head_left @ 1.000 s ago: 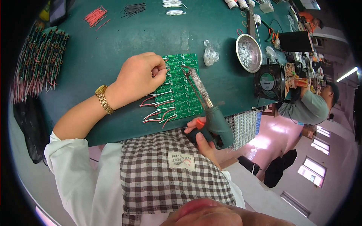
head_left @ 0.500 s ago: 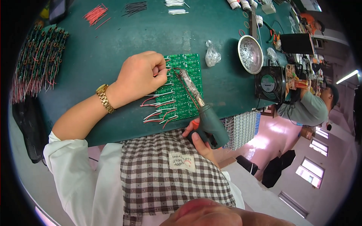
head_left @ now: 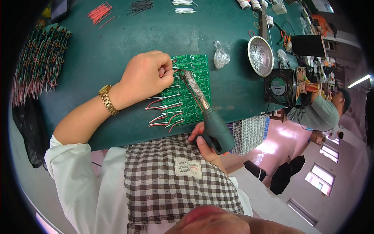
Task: The person attaches wires to a circuit board by placing them by hand and soldering them with a soldering iron.
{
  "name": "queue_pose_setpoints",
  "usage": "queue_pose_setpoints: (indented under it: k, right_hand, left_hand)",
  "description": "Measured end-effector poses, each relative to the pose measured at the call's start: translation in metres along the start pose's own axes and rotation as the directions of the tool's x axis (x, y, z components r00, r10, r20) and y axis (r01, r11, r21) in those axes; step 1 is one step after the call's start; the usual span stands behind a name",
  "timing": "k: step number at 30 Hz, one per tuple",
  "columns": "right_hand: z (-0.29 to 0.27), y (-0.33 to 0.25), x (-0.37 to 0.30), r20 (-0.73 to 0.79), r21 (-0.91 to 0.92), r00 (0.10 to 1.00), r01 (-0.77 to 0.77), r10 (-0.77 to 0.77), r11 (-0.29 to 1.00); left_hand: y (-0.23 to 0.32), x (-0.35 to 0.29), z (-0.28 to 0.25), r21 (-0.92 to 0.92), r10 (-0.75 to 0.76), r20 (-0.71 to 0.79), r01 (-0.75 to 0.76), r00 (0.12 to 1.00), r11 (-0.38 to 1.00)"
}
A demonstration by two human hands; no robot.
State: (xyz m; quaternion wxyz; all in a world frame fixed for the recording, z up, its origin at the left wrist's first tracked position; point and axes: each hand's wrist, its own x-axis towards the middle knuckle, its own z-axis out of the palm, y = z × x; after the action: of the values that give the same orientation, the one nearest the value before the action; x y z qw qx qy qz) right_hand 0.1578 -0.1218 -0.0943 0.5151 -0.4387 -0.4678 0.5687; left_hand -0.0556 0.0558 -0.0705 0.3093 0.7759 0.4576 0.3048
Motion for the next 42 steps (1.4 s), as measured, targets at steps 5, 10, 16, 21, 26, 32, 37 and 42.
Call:
queue_pose_setpoints:
  k: [5, 10, 16, 21, 26, 32, 37, 42]
  right_hand:
    - [-0.002, 0.003, -0.005, -0.057, 0.063, 0.996, -0.06, 0.063, 0.996]
    - [-0.007, 0.002, -0.006, -0.066, -0.003, 0.996, -0.056, 0.056, 0.998]
    - [-0.021, -0.003, -0.008, -0.042, -0.132, 0.999, 0.029, -0.034, 0.991]
    - [-0.02, 0.01, -0.01, -0.063, 0.15, 0.997, -0.041, 0.051, 0.988]
    - [-0.019, 0.008, -0.008, -0.053, 0.117, 0.998, -0.035, 0.042, 0.992]
    - [-0.016, 0.003, -0.005, -0.031, 0.051, 0.996, -0.077, 0.079, 0.996]
    - [-0.011, 0.004, -0.005, -0.034, 0.037, 0.997, -0.066, 0.068, 0.997]
    - [-0.01, 0.004, -0.009, -0.041, 0.062, 0.996, -0.073, 0.076, 0.995]
  left_hand:
    - [-0.002, 0.002, 0.002, -0.003, 0.021, 0.0, -0.021, 1.0, 1.0]
    - [-0.003, 0.001, 0.005, -0.006, 0.009, 0.002, -0.009, 1.0, 1.0]
    - [0.001, 0.003, 0.01, -0.012, 0.0, -0.007, 0.0, 1.0, 1.0]
    - [0.003, 0.004, 0.013, 0.015, 0.0, -0.006, 0.0, 1.0, 1.0]
    - [0.004, 0.004, 0.016, 0.03, 0.026, -0.006, -0.026, 1.0, 0.999]
    - [0.006, 0.003, 0.013, 0.034, -0.02, 0.005, 0.019, 1.0, 0.999]
    - [0.005, 0.001, 0.01, 0.039, -0.015, -0.001, 0.015, 1.0, 0.999]
    - [0.005, 0.0, 0.008, 0.015, -0.02, 0.003, 0.02, 1.0, 1.0]
